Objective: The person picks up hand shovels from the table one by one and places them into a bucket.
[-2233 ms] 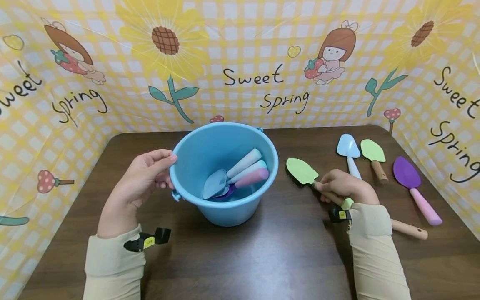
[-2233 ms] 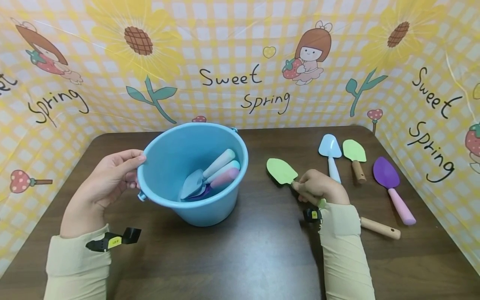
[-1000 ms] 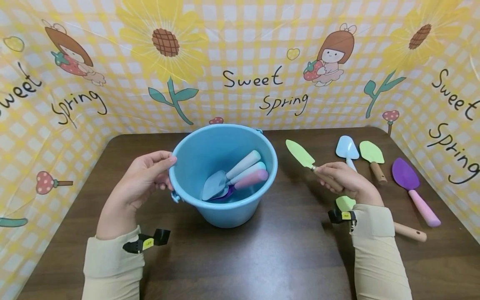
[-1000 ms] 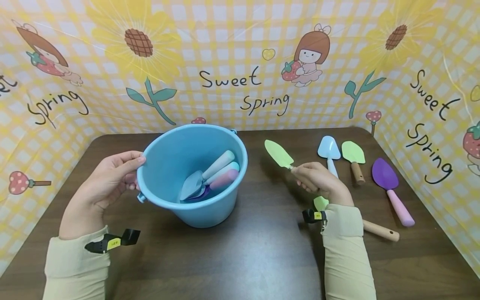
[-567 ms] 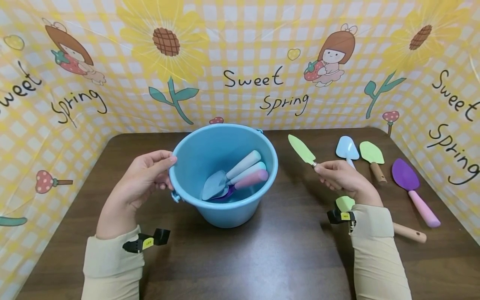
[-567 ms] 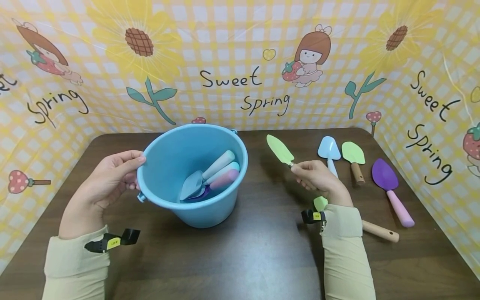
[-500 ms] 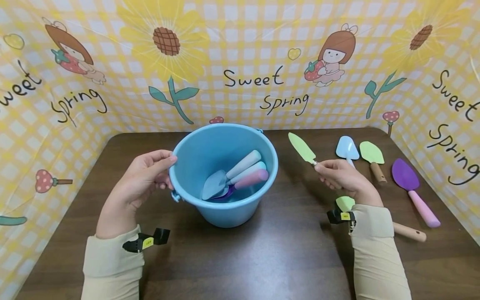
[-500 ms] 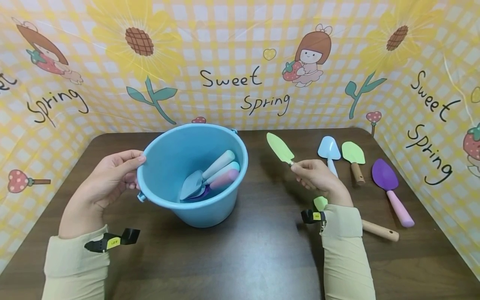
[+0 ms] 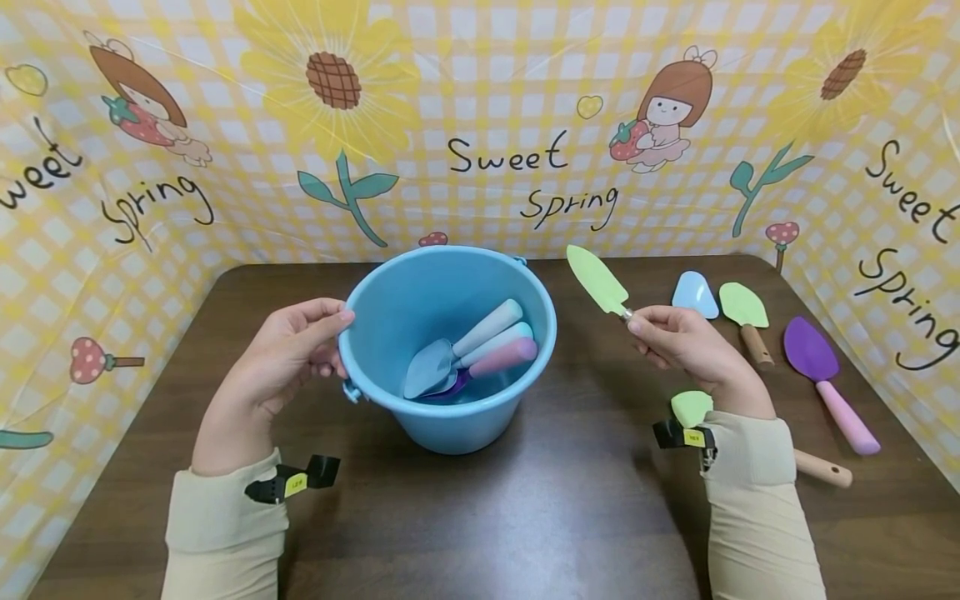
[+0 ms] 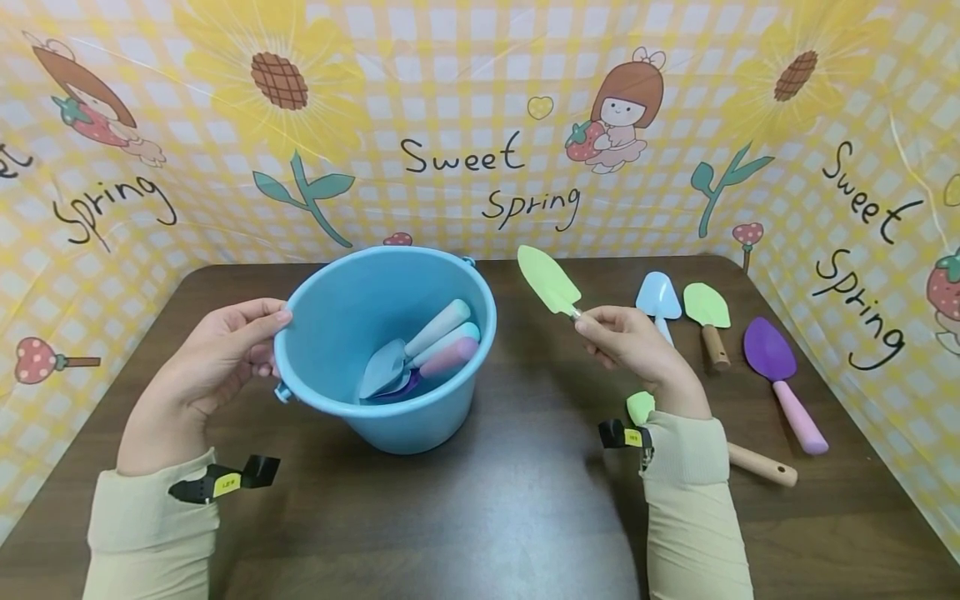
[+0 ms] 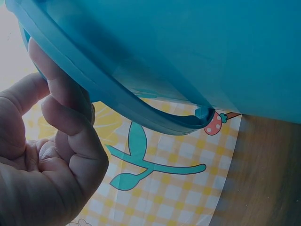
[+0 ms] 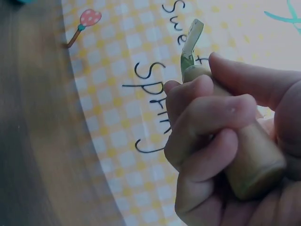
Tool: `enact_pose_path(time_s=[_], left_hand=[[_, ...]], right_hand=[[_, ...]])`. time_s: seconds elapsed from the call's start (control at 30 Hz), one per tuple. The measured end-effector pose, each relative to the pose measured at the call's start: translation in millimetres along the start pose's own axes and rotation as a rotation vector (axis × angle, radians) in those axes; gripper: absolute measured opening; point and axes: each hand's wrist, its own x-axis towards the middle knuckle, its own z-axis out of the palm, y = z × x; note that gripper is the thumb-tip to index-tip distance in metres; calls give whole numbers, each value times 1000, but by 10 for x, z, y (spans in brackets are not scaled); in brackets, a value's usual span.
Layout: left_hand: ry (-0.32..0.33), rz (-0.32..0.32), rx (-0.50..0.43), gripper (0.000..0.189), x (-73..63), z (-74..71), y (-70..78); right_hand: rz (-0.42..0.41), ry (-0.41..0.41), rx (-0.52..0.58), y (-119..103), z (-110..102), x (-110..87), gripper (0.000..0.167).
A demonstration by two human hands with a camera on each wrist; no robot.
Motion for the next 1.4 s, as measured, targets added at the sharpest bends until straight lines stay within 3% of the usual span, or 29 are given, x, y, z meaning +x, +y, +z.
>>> enact_pose_path(time_s=[0.43,0.83,1.4], left_hand=[[-2,8,28,25,1,-3,-3],[-10,9,63,32,-18,-4,23],[2,-3,45,33,-27,5,24]], right_hand=[[-63,14,-66,-222,181,-60,21],[13,70,-96,-399,325,-83,25],[-86,-28,-97,-814,292,171,28]])
